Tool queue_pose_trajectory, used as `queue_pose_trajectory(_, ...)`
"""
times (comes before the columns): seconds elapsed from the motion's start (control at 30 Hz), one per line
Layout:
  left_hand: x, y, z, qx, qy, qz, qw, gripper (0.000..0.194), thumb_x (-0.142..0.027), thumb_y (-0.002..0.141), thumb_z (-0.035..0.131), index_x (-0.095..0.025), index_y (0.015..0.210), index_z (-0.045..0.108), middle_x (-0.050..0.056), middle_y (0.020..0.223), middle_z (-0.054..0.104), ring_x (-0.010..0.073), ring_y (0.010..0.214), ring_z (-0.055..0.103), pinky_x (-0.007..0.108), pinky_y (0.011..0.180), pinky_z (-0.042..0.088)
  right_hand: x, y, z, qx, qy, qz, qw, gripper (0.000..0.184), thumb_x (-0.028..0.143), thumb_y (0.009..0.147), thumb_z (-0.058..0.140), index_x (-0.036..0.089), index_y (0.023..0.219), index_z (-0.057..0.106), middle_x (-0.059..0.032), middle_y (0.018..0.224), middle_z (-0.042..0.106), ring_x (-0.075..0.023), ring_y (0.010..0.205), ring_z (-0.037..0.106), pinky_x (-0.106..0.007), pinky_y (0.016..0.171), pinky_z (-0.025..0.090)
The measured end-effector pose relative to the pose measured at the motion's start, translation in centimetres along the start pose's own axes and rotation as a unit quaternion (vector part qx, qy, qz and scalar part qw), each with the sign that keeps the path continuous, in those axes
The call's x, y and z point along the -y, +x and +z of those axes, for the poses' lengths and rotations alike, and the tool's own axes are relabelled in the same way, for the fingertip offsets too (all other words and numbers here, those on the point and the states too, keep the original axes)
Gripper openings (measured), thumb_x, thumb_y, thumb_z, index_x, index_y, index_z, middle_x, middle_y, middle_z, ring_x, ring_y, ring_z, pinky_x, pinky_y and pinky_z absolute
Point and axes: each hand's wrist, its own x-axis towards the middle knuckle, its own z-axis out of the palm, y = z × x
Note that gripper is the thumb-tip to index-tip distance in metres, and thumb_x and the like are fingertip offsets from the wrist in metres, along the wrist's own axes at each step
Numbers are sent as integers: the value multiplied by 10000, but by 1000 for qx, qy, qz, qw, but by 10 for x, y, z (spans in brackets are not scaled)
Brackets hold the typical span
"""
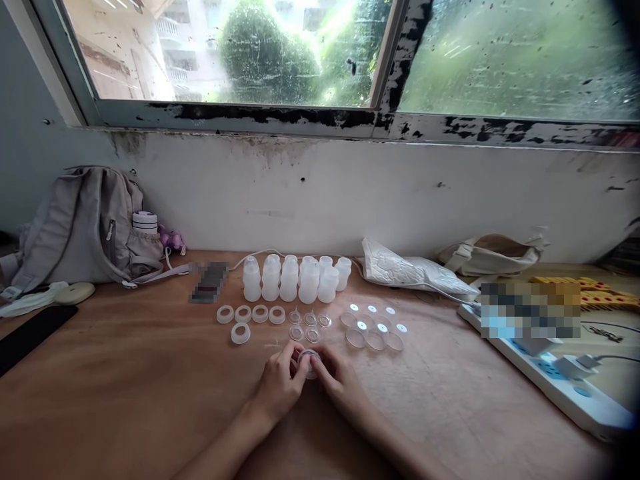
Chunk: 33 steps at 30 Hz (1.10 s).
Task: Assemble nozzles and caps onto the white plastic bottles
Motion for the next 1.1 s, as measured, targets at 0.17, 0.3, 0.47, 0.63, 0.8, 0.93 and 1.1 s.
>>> queue_pose_trajectory(0.17,2,4,1,-3,-5,-21,1000,141,-283,819,412,-185,729,460,-13,618,532,117,565,512,211,554,376,-7,4,7,-4,67,29,997,252,387,831,455,159,770,540,35,539,477,-68,393,424,-185,380,335)
queue_pose_trajectory(0.3,3,7,3,-1,-25,-34,999,145,-275,806,419,-185,694,437,-29,588,496,104,528,485,200,516,351,-10,6,8,-4,97,40,994,277,404,813,475,152,708,521,36,526,473,-57,367,402,-174,347,314)
queue_pose_trajectory(0.47,5,9,5,-16,-43,-44,998,156,-286,796,435,-185,677,439,-43,547,470,98,503,469,193,499,340,-14,10,6,14,105,39,994,279,416,804,482,150,738,537,40,515,484,-54,334,404,-166,314,295)
queue_pose_trajectory(0.63,8,10,6,-18,-75,-64,995,172,-334,807,430,-181,740,470,-36,597,510,92,496,482,196,512,364,-14,12,5,6,109,48,993,239,380,818,465,156,817,547,62,469,460,-57,311,408,-163,309,282)
queue_pose_trajectory(0.8,7,11,5,12,-80,-66,995,170,-314,812,413,-185,704,441,-48,557,481,91,479,471,192,488,350,-13,11,5,-5,91,41,995,239,353,795,494,154,662,506,54,491,464,-53,339,415,-165,336,300)
queue_pose_trajectory(0.93,8,11,5,20,-55,-61,996,146,-280,795,428,-189,682,416,-63,515,456,84,448,440,187,466,325,-12,11,5,2,87,40,995,260,349,777,505,164,604,450,60,478,435,-52,348,391,-169,340,288)
queue_pose_trajectory(1.1,9,11,6,3,-45,-51,998,149,-287,791,440,-185,682,438,-58,522,463,83,457,450,183,465,338,-10,12,5,-6,59,22,998,247,335,787,489,166,611,454,51,500,441,-56,381,383,-175,362,291)
